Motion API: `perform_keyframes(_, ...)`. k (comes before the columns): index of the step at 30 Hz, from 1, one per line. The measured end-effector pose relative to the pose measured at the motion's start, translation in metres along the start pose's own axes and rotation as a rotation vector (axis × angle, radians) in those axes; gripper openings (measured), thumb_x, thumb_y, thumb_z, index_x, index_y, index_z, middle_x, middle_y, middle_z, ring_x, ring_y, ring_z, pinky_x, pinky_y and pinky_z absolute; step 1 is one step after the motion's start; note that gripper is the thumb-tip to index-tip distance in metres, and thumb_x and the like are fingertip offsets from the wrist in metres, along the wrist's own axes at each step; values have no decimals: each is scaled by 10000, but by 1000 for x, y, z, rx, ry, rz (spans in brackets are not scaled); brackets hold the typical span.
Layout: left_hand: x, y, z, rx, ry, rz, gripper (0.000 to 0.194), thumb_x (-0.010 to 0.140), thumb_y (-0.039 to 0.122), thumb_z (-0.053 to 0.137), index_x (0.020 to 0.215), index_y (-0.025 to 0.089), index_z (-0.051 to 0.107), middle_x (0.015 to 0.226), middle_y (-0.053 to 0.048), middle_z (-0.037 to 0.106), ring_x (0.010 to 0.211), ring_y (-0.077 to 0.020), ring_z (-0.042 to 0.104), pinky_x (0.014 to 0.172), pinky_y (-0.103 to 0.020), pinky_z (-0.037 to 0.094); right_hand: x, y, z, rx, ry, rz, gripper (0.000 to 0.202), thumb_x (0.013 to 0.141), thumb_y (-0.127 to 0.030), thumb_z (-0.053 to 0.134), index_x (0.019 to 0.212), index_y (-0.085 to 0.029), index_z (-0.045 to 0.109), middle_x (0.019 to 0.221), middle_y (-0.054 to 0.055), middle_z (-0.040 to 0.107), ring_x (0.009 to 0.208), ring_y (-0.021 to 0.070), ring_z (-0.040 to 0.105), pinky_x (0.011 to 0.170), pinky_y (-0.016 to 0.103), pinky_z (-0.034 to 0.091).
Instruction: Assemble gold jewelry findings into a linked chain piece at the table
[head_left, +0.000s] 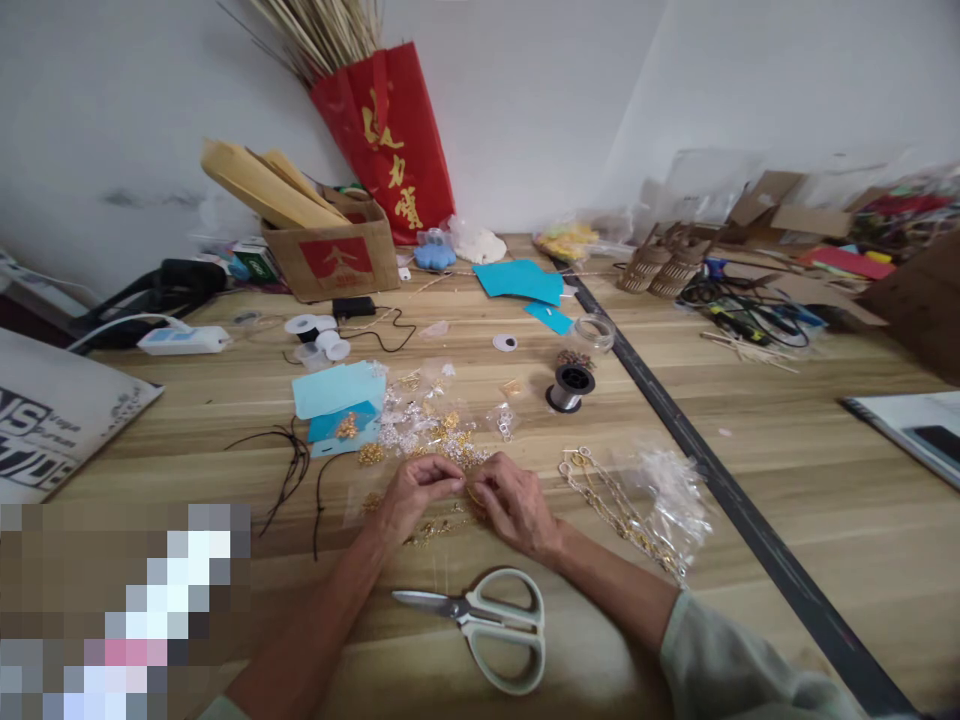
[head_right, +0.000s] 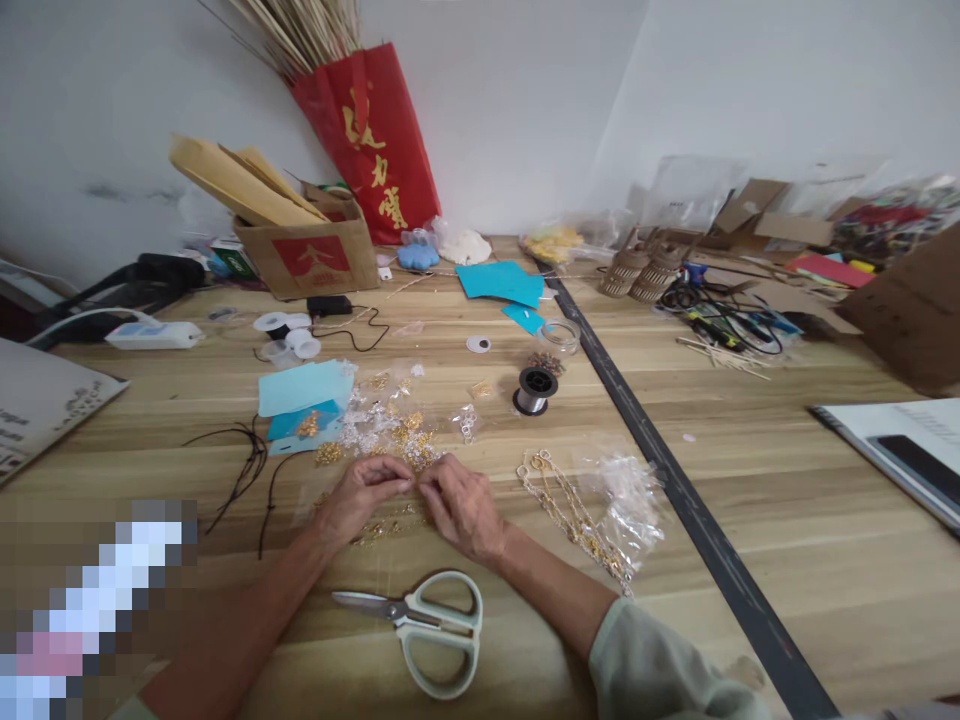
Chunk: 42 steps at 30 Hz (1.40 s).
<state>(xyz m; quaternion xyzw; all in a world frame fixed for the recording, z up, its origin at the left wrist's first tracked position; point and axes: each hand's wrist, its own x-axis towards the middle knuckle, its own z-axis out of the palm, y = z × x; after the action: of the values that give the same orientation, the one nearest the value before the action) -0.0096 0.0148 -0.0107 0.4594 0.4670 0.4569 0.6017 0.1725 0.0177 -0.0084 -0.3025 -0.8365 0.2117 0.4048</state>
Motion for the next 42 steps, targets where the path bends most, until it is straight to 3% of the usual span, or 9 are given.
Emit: perform_keyframes(42,1,-4,-2,9,-4,-8,103,615,202,733,699,149,708,691,-19,683,659,-133,591,657,-232,465,0,0,0,-14,-2,-10,95,911,-173,418,910,-186,512,815,57,589,757,154,552,657,262,442)
